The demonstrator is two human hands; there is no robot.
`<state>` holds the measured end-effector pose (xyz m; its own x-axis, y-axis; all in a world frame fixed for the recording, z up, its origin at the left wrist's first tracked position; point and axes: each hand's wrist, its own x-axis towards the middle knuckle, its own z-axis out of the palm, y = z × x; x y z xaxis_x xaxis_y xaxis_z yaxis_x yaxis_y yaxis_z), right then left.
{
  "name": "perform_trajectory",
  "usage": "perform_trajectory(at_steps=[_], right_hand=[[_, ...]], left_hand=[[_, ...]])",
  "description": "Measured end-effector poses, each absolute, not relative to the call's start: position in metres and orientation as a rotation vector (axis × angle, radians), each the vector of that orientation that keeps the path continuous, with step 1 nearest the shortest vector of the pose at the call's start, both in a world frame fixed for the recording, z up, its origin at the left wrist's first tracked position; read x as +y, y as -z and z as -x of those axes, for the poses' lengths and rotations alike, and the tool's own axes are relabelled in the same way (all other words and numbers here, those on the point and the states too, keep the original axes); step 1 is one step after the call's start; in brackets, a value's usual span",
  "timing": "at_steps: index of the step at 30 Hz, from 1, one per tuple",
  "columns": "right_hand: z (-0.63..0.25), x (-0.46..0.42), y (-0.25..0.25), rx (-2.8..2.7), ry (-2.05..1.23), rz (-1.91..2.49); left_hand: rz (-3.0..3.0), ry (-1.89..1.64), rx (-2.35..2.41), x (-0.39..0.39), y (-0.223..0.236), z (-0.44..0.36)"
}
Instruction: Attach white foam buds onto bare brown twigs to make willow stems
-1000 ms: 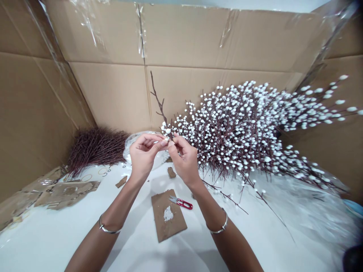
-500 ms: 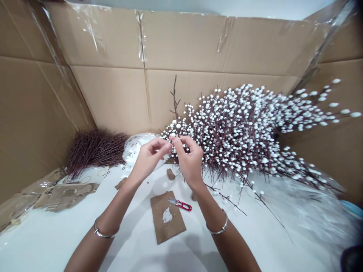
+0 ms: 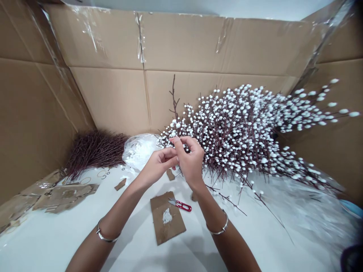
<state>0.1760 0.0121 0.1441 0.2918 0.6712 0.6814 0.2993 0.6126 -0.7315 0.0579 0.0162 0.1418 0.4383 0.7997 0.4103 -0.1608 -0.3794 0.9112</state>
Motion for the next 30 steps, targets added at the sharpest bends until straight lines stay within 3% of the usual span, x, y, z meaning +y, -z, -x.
perform_trajectory(at_steps=[15, 25, 30], right_hand=[[-0.184, 0.018, -0.152, -1.137, -1.321, 0.505], [-0.186, 0.023, -0.151, -1.077, -1.359, 0.486], [-0.186, 0.022, -0.153, -1.101, -1.137, 0.523]], left_hand=[[-1.461, -1.116, 0.495, 0.024, -0.14, -0.046], [-1.548, -1.078, 0.568, 0.028, -0.139, -0.046], [-1.873, -1.376, 1.087, 0.06, -0.133, -0.017]])
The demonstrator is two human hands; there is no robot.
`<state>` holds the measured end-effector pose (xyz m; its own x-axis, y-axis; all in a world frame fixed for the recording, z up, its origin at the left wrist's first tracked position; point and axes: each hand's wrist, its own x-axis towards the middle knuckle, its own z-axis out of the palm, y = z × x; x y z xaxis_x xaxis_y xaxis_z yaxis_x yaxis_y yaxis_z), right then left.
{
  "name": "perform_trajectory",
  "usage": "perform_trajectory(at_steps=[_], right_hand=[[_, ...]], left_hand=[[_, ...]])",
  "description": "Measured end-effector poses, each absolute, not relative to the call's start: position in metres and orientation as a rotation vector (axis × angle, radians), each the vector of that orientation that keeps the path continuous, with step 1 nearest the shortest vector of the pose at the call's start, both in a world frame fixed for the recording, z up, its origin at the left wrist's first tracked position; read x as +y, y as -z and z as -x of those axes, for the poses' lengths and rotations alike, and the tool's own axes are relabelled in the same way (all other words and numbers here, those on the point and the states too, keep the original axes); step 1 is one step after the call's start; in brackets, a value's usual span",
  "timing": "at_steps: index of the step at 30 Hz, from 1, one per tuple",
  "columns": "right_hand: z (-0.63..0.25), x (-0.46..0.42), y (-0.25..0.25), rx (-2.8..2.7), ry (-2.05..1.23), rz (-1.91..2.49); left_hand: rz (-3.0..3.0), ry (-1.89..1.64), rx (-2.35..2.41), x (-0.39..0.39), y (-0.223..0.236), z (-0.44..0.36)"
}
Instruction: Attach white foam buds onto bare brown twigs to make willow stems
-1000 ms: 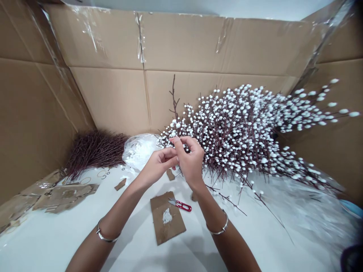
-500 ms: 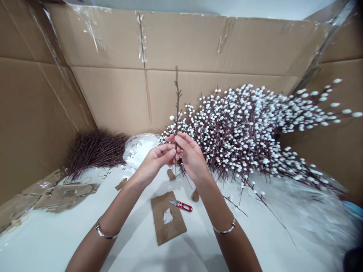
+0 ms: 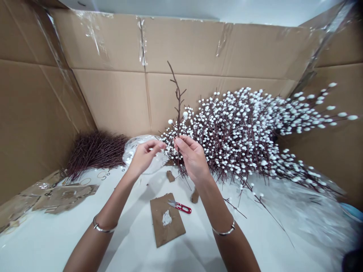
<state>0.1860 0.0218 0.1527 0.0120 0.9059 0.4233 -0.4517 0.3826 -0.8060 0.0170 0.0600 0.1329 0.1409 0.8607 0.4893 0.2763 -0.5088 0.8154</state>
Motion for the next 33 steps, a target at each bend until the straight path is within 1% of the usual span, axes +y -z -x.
perform_trajectory(at_steps=[1, 2, 3, 4, 7, 10, 13, 16, 19, 22, 24, 25, 28, 33], right_hand=[[-0.186, 0.021, -0.153, -1.11, -1.088, 0.552], [-0.186, 0.02, -0.153, -1.121, -1.048, 0.585], [-0.186, 0.019, -0.154, -1.131, -1.015, 0.614], [-0.186, 0.018, -0.154, -1.143, -0.989, 0.635], [-0.185, 0.016, -0.153, -1.188, -0.93, 0.644], [-0.185, 0.014, -0.152, -1.252, -0.85, 0.645], [-0.187, 0.012, -0.151, -1.307, -0.794, 0.633], [-0.188, 0.011, -0.152, -1.333, -0.782, 0.616], [-0.188, 0.009, -0.153, -1.348, -0.729, 0.641], [-0.185, 0.006, -0.154, -1.354, -0.638, 0.673], [-0.183, 0.004, -0.153, -1.355, -0.597, 0.697], [-0.182, 0.002, -0.153, -1.359, -0.588, 0.706], [-0.178, -0.001, -0.151, -1.383, -0.586, 0.719], [-0.176, -0.002, -0.149, -1.387, -0.546, 0.751]], left_hand=[[-1.952, -1.436, 1.338, 0.071, -0.128, -0.007], [-2.021, -1.385, 1.629, 0.082, -0.122, 0.004], [-2.069, -1.206, 1.904, 0.092, -0.114, 0.014], [-2.056, -1.098, 2.003, 0.102, -0.106, 0.024], [-2.024, -0.884, 2.106, 0.123, -0.079, 0.041], [-2.004, -0.764, 2.143, 0.132, -0.057, 0.042], [-2.004, -0.765, 2.138, 0.134, -0.048, 0.04], [-1.989, -0.858, 2.109, 0.132, -0.058, 0.041], [-1.987, -1.044, 2.021, 0.122, -0.084, 0.038], [-2.0, -1.297, 1.76, 0.094, -0.118, 0.021], [-1.79, -1.644, 1.262, 0.069, -0.138, 0.005], [-1.711, -1.735, 1.094, 0.055, -0.146, -0.004], [-1.595, -1.819, 0.825, 0.023, -0.158, -0.024], [-1.498, -1.816, 0.696, 0.007, -0.158, -0.037]])
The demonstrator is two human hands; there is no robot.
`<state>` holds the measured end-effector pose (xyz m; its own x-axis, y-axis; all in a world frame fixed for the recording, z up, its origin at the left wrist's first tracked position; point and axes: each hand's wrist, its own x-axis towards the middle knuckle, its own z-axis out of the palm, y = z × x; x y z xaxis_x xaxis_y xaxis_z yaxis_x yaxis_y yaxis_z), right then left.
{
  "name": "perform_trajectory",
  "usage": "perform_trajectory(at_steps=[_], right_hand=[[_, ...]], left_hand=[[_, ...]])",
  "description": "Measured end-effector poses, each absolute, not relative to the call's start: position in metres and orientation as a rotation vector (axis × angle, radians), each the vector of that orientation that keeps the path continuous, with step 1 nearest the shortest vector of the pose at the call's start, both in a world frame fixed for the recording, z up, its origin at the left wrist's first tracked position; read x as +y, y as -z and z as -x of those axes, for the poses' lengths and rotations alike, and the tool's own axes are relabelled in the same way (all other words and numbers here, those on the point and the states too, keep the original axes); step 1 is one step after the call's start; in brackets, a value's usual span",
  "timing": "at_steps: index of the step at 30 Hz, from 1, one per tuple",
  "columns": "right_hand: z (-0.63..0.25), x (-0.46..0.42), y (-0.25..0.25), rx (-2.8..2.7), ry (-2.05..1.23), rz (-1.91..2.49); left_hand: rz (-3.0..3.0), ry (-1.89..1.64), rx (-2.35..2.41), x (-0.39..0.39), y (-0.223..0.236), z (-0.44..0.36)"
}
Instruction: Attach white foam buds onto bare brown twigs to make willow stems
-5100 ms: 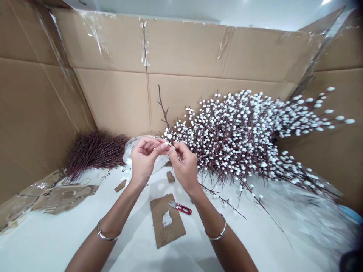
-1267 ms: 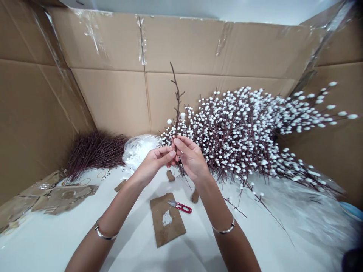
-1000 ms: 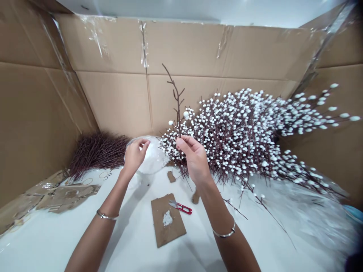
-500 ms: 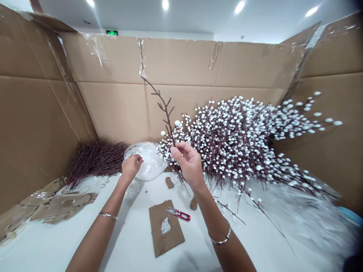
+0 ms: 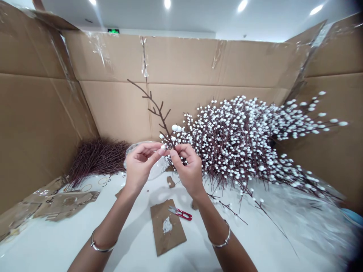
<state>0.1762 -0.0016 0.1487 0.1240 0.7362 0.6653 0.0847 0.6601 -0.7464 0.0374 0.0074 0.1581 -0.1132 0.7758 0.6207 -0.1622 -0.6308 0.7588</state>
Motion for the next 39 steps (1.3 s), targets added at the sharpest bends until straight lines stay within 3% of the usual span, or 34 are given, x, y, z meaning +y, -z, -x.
perform_trajectory(at_steps=[19, 32, 39], right_hand=[[-0.183, -0.001, -0.15, -1.452, -0.581, 0.754], [-0.186, -0.001, -0.158, -1.454, -0.925, 0.591], [-0.182, -0.003, -0.155, -1.42, -0.784, 0.658]], left_hand=[[-1.475, -1.818, 0.698, 0.006, -0.158, -0.04], [-1.573, -1.81, 0.679, 0.006, -0.158, -0.038], [-1.524, -1.808, 0.711, 0.01, -0.154, -0.037]])
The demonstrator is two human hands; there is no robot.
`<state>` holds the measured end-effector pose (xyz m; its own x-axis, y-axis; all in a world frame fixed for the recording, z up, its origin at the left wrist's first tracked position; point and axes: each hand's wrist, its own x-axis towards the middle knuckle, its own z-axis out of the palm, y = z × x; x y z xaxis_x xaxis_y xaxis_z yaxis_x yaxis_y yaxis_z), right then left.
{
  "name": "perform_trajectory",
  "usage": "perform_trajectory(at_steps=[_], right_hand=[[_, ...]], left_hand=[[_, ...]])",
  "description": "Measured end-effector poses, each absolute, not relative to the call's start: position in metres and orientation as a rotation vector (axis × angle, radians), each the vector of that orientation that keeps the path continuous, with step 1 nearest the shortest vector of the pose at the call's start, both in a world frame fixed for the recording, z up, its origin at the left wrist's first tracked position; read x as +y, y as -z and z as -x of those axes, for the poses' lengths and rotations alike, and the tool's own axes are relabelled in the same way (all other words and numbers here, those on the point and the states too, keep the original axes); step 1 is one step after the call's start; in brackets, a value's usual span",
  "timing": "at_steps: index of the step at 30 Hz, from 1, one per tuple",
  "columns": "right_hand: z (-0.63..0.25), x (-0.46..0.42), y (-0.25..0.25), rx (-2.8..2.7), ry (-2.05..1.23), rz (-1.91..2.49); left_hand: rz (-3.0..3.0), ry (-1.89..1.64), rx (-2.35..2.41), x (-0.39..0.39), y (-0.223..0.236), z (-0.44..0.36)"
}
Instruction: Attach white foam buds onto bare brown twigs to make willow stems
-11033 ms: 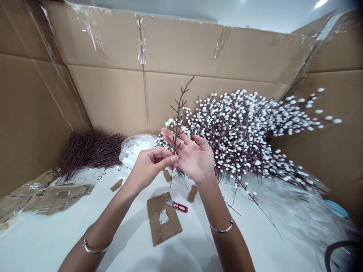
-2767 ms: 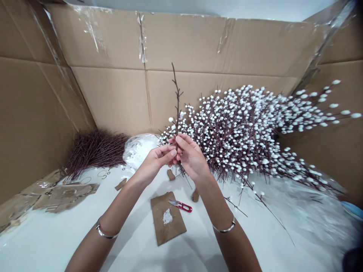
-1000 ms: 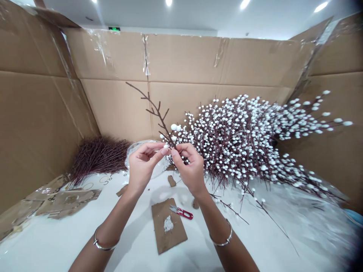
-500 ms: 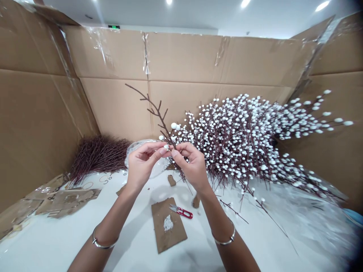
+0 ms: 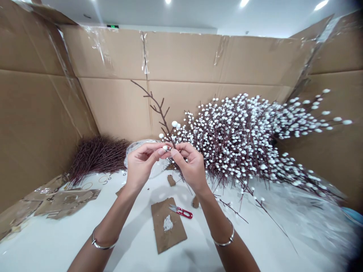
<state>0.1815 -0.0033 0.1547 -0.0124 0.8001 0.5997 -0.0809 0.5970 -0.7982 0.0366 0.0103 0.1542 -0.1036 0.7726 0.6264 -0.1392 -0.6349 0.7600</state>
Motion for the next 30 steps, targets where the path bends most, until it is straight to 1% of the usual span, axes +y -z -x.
perform_trajectory(at_steps=[8, 21, 25, 30], right_hand=[[-0.181, -0.006, -0.153, -1.45, -0.661, 0.716], [-0.178, -0.003, -0.153, -1.489, -0.63, 0.682], [-0.18, 0.0, -0.152, -1.475, -0.663, 0.706], [-0.185, 0.012, -0.149, -1.385, -0.9, 0.676]], left_hand=[[-1.525, -1.831, 0.758, 0.012, -0.151, -0.038], [-1.541, -1.829, 0.757, 0.012, -0.152, -0.041], [-1.565, -1.797, 0.749, 0.013, -0.153, -0.039], [-1.608, -1.623, 0.773, 0.014, -0.153, -0.036]])
